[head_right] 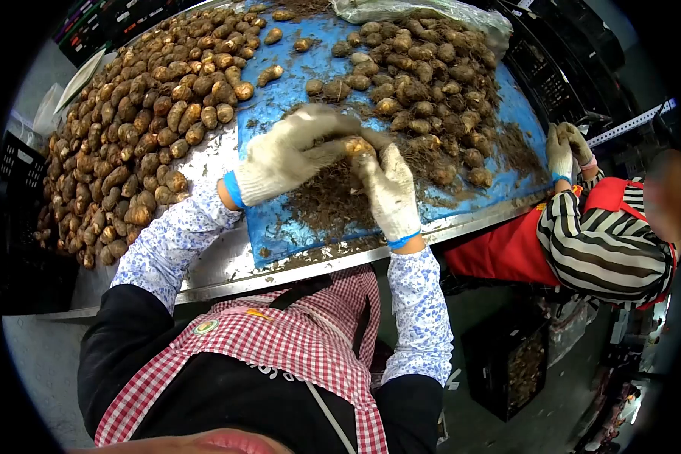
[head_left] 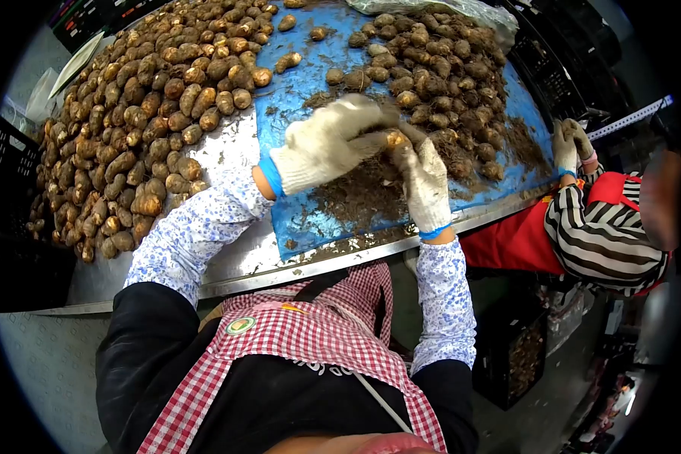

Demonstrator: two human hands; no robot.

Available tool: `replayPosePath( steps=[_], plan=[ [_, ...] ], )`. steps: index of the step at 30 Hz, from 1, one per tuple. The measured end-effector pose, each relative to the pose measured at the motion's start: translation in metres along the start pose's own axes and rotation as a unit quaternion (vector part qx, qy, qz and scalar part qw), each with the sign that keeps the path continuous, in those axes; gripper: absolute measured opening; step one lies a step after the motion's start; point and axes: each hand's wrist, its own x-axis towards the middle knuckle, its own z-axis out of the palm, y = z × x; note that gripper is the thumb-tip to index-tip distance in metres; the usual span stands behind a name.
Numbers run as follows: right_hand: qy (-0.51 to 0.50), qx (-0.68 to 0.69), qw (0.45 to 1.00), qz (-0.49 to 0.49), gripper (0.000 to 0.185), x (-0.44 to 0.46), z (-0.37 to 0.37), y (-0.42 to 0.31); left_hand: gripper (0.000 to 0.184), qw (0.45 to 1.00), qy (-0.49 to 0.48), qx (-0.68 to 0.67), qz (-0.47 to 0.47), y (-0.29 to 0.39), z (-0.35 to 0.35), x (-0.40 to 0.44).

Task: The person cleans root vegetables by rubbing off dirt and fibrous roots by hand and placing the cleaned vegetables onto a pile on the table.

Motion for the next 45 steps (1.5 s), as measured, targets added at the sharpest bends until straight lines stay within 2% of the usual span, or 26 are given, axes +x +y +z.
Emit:
replayPosePath(
  steps=[3,5,6,8,10,12,13,15,17,18,19,22,24,26,27,28,30,31,33,36,37,39,41,42,44,45],
  plan=[
    [-0.009,-0.035,0.999,0.034,0.042,0.005,0.014,0.000,0.024,0.976,-0.022,-0.105,-0.188,0.004,-0.010,0.001],
    [-0.089,-0.336,0.926,-0.147,0.044,0.003,0.022,-0.002,0.024,0.914,-0.050,-0.177,-0.363,-0.004,-0.011,0.006],
    [-0.095,-0.381,0.893,-0.219,0.042,0.008,0.024,-0.004,0.030,0.879,-0.015,-0.303,-0.368,-0.022,-0.006,0.001],
    [-0.058,-0.253,0.963,-0.070,0.043,0.014,0.035,-0.017,0.034,0.890,-0.031,-0.300,-0.343,-0.043,-0.013,-0.011],
    [-0.047,-0.343,0.926,-0.150,0.031,0.033,0.022,-0.002,0.051,0.821,-0.075,-0.493,-0.277,-0.032,-0.026,-0.025],
    [-0.069,-0.364,0.925,-0.082,0.023,0.045,0.030,-0.008,0.051,0.800,-0.090,-0.482,-0.345,-0.027,-0.040,-0.037],
    [-0.079,-0.139,0.987,0.019,0.020,0.058,0.028,0.001,0.048,0.800,-0.052,-0.483,-0.352,-0.033,-0.052,-0.041],
    [-0.047,-0.407,0.912,-0.001,0.013,0.093,0.016,0.004,0.041,0.810,-0.037,-0.527,-0.254,-0.045,-0.096,-0.045],
    [-0.036,-0.698,0.708,-0.099,0.019,0.127,-0.019,0.022,0.034,0.564,0.305,-0.681,-0.353,-0.091,-0.128,-0.069],
    [-0.068,-0.806,0.571,-0.138,0.015,0.134,-0.028,0.014,0.032,0.499,0.269,-0.795,-0.218,-0.110,-0.163,-0.074],
    [-0.065,-0.811,0.562,-0.149,0.017,0.139,-0.044,0.028,0.032,0.384,0.367,-0.826,-0.190,-0.120,-0.190,-0.082],
    [-0.068,-0.833,0.521,-0.175,0.027,0.147,-0.062,0.074,0.040,0.545,0.396,-0.730,-0.114,-0.152,-0.234,-0.105],
    [-0.089,-0.835,0.530,-0.118,0.027,0.158,-0.052,0.073,0.029,0.498,0.356,-0.777,-0.149,-0.144,-0.217,-0.087],
    [-0.090,-0.822,0.550,-0.114,0.027,0.166,-0.048,0.070,0.031,0.566,0.278,-0.741,-0.229,-0.125,-0.181,-0.065],
    [-0.094,-0.784,0.613,-0.039,0.031,0.165,-0.033,0.049,0.036,0.626,0.350,-0.614,-0.329,-0.096,-0.154,-0.043],
    [-0.100,-0.735,0.666,0.083,0.046,0.173,-0.025,0.041,0.039,0.695,0.257,-0.591,-0.319,-0.096,-0.129,-0.038],
    [-0.037,-0.613,0.785,0.083,0.058,0.163,-0.023,0.043,0.053,0.810,0.094,-0.469,-0.338,-0.086,-0.095,-0.021],
    [-0.090,-0.765,0.629,-0.104,0.063,0.156,-0.040,0.063,0.056,0.805,0.091,-0.463,-0.360,-0.078,-0.072,-0.013],
    [-0.065,-0.481,0.867,-0.115,0.049,0.118,-0.005,0.015,0.051,0.761,0.047,-0.531,-0.371,-0.075,-0.032,0.003],
    [0.016,-0.463,0.865,-0.194,0.027,0.087,0.016,-0.006,0.043,0.537,-0.172,-0.765,-0.310,-0.070,-0.017,0.019],
    [0.021,-0.479,0.831,-0.283,0.025,0.084,0.010,0.000,0.037,0.557,-0.054,-0.698,-0.446,-0.057,-0.005,0.024],
    [0.017,-0.530,0.786,-0.319,0.021,0.072,0.005,-0.003,0.035,0.657,-0.082,-0.589,-0.464,-0.030,-0.008,0.032],
    [0.016,-0.558,0.739,-0.378,0.018,0.063,0.004,-0.008,0.036,0.667,-0.065,-0.561,-0.486,-0.027,0.000,0.038],
    [-0.006,-0.571,0.728,-0.380,0.036,0.060,-0.001,-0.009,0.036,0.712,-0.083,-0.523,-0.461,-0.025,-0.001,0.041],
    [0.027,-0.538,0.732,-0.416,0.035,0.059,-0.005,-0.007,0.035,0.793,-0.117,-0.436,-0.409,-0.018,-0.007,0.044],
    [0.050,-0.416,0.842,-0.341,0.025,0.060,-0.008,0.003,0.034,0.896,-0.024,-0.310,-0.317,-0.014,0.007,0.043]
  ],
)
